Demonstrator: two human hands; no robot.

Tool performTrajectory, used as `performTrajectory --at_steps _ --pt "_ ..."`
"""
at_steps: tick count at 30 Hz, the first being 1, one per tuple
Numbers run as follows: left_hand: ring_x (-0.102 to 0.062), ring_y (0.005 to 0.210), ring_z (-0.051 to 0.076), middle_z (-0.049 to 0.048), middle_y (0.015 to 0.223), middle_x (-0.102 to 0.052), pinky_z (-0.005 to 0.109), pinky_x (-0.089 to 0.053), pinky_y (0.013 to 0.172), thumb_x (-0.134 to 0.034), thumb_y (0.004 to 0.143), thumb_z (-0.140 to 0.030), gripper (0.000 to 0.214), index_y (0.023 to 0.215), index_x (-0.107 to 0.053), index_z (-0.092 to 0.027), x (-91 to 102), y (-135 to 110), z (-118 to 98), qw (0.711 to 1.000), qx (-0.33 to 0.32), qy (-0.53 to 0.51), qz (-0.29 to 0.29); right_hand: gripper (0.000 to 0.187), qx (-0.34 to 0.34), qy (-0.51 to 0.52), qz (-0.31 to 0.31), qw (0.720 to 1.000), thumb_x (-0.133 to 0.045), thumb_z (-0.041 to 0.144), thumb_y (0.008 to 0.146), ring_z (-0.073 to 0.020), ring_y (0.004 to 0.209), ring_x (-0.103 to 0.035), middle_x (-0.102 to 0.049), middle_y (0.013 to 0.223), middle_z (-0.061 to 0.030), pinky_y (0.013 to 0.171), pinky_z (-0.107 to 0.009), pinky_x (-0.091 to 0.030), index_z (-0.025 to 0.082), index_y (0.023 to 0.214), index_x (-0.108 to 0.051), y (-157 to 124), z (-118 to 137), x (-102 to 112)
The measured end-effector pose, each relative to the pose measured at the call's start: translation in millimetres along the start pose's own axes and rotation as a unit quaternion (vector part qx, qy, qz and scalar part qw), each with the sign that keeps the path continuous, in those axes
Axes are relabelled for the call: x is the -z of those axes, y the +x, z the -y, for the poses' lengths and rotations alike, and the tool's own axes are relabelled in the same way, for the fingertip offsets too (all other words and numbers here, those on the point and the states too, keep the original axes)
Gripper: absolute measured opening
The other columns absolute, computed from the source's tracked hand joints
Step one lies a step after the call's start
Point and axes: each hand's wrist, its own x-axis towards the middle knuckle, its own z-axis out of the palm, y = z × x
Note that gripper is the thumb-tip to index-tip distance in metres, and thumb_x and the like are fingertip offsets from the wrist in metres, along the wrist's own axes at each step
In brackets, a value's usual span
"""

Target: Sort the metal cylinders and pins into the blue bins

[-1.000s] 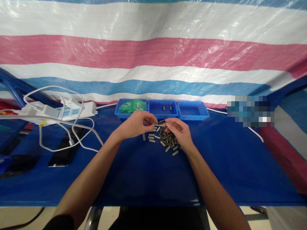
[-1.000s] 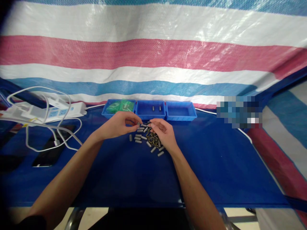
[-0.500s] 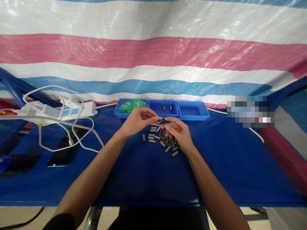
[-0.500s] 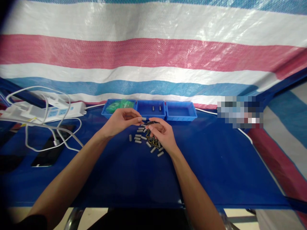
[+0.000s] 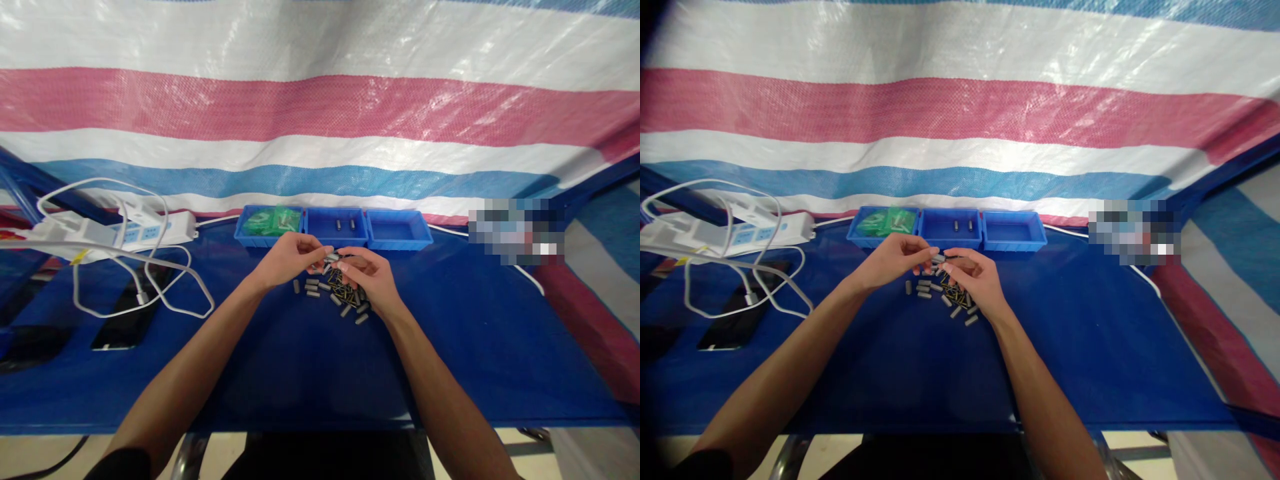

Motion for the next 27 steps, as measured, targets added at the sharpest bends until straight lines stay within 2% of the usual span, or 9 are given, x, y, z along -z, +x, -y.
performTrajectory --at_steps 6,13,20,27 --pt "-0.073 0.068 0.016 0.0073 0.08 -0.08 0.025 -0.059 0.065 -0.08 0.085 -0.053 0.04 0.088 -0.076 -0.014 -0.7 0.3 2.2 1.0 -0.003 0.008 0.019 0.031 0.0 -0.006 -0.005 1.0 -0.088 0.045 0.078 -0.0152 0.06 -0.063 -0.079 0.081 -0.0035 0.048 -0.027 -0.041 0.023 0.1 -0.082 1.1 1.8 0.4" --pt "-0.074 0.072 0.016 0.0072 0.082 -0.081 0.024 -0.059 0.069 -0.084 0.083 -0.044 0.032 0.092 -0.078 -0.014 0.6 -2.2 0.7 0.999 -0.006 0.008 0.032 0.029 -0.006 0.0 0.012 1.0 -0.086 0.043 0.082 -0.0126 0.056 -0.057 -0.073 0.072 -0.0008 0.048 -0.026 -0.04 0.023 0.102 -0.081 1.1 3.4 -0.8" --pt "-0.077 0.08 0.018 0.0075 0.089 -0.082 0.026 -0.061 0.075 -0.082 0.084 -0.037 0.027 0.098 -0.079 -0.014 2.7 -2.4 -0.1 0.998 -0.014 0.019 0.054 0.028 0.004 -0.018 0.013 1.0 -0.083 0.045 0.085 -0.0129 0.056 -0.058 -0.073 0.071 -0.0009 0.048 -0.026 -0.042 0.022 0.102 -0.081 0.8 5.6 1.2" --pt "-0.079 0.084 0.02 0.0078 0.089 -0.082 0.028 -0.062 0.079 -0.079 0.086 -0.035 0.023 0.097 -0.078 -0.015 2.8 -2.1 2.7 0.998 -0.038 0.045 0.029 0.03 0.008 -0.045 0.013 0.999 -0.086 0.045 0.081 -0.0148 0.062 -0.064 -0.078 0.082 -0.0029 0.05 -0.026 -0.045 0.024 0.101 -0.082 0.5 3.6 0.5"
